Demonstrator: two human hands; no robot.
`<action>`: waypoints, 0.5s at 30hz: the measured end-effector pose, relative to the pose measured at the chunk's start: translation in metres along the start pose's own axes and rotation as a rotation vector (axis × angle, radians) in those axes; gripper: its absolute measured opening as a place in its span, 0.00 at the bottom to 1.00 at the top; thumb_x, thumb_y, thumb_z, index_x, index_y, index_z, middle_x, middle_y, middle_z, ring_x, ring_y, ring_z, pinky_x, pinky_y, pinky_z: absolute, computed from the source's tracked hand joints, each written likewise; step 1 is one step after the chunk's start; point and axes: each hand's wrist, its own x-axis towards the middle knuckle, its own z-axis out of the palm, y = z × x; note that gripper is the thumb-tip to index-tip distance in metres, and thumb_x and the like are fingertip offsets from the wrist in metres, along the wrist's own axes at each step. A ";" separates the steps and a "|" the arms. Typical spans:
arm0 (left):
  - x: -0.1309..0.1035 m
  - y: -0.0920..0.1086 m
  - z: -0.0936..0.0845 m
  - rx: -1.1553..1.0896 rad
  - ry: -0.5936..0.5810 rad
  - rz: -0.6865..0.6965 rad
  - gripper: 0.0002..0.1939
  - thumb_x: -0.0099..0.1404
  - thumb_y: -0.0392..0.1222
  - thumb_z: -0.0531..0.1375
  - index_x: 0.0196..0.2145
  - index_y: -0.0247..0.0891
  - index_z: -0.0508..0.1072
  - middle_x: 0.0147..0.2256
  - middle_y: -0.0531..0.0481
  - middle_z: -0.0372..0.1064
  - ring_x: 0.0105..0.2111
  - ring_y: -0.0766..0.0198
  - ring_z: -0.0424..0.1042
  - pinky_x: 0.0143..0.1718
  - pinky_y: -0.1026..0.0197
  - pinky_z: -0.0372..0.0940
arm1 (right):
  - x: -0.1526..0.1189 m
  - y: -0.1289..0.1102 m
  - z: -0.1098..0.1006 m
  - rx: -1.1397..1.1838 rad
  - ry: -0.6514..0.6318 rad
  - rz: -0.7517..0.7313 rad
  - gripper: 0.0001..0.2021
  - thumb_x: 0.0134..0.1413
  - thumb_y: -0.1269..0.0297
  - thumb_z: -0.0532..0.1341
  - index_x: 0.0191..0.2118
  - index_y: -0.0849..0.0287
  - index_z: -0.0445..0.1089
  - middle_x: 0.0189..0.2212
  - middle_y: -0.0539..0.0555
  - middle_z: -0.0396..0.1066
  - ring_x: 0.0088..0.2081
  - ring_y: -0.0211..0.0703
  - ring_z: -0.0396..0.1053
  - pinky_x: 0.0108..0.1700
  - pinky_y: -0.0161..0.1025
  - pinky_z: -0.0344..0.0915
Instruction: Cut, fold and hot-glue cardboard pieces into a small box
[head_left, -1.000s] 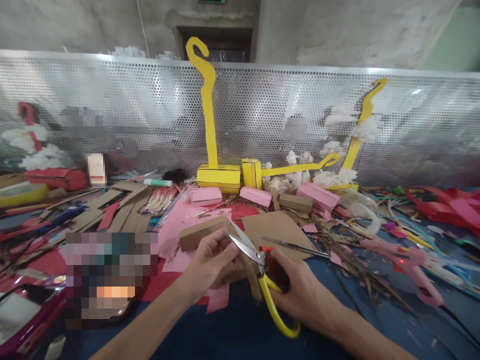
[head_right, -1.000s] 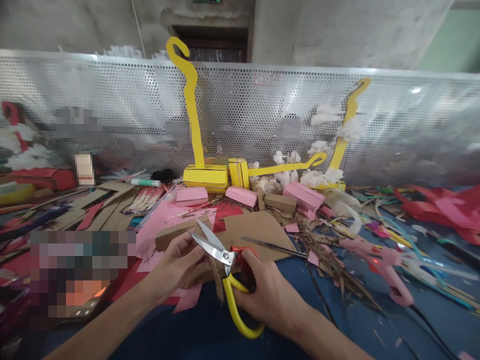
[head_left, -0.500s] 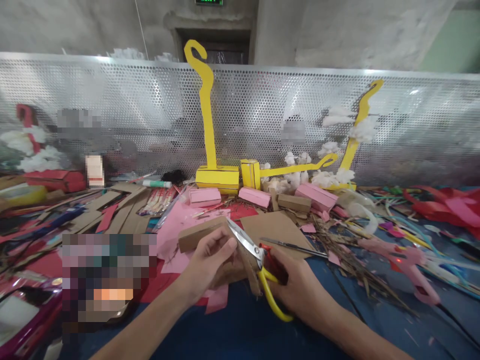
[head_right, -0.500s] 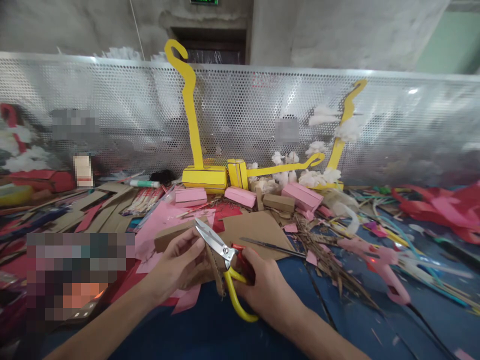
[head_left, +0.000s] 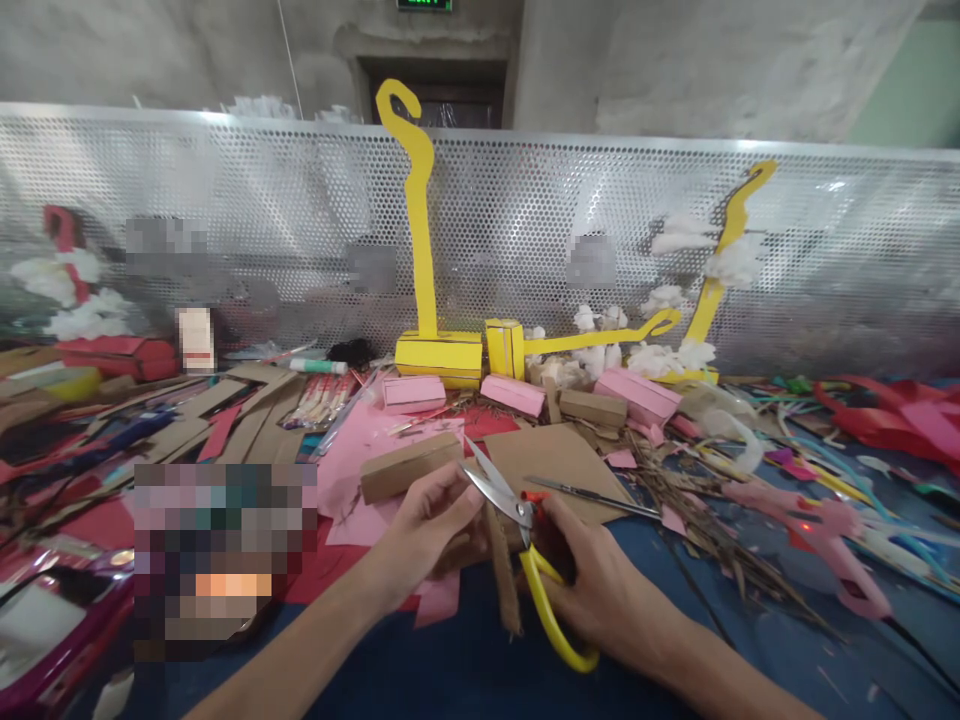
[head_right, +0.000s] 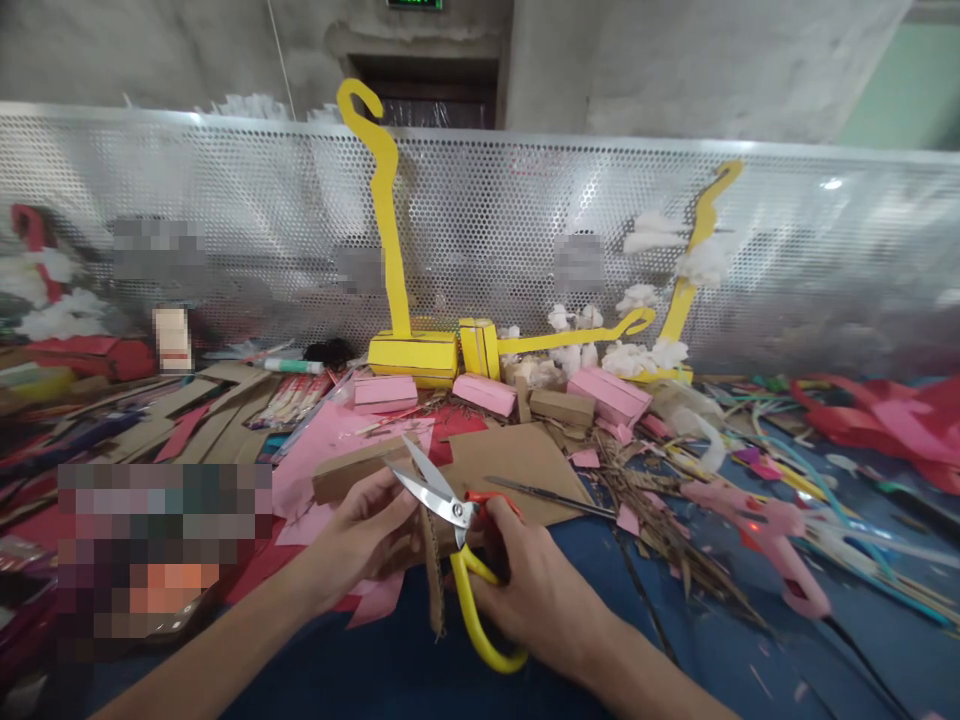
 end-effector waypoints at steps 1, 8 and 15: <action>0.000 0.000 0.000 -0.007 0.000 -0.010 0.12 0.67 0.50 0.66 0.37 0.37 0.74 0.27 0.54 0.71 0.24 0.73 0.68 0.31 0.68 0.68 | 0.001 0.001 0.000 -0.007 -0.008 0.024 0.08 0.58 0.62 0.63 0.38 0.54 0.62 0.26 0.46 0.68 0.25 0.38 0.61 0.27 0.34 0.55; -0.001 0.000 0.004 -0.083 0.022 -0.076 0.14 0.65 0.51 0.67 0.39 0.37 0.73 0.29 0.52 0.72 0.25 0.72 0.70 0.31 0.68 0.68 | 0.000 0.005 0.002 0.015 -0.008 0.065 0.10 0.56 0.59 0.66 0.37 0.55 0.65 0.23 0.43 0.66 0.25 0.36 0.54 0.26 0.33 0.51; 0.000 0.006 0.007 -0.100 0.031 -0.031 0.12 0.66 0.48 0.68 0.37 0.36 0.75 0.30 0.53 0.71 0.28 0.72 0.70 0.33 0.69 0.68 | 0.005 0.016 0.004 0.049 0.059 0.045 0.11 0.55 0.58 0.66 0.33 0.58 0.66 0.25 0.46 0.68 0.28 0.38 0.59 0.29 0.33 0.56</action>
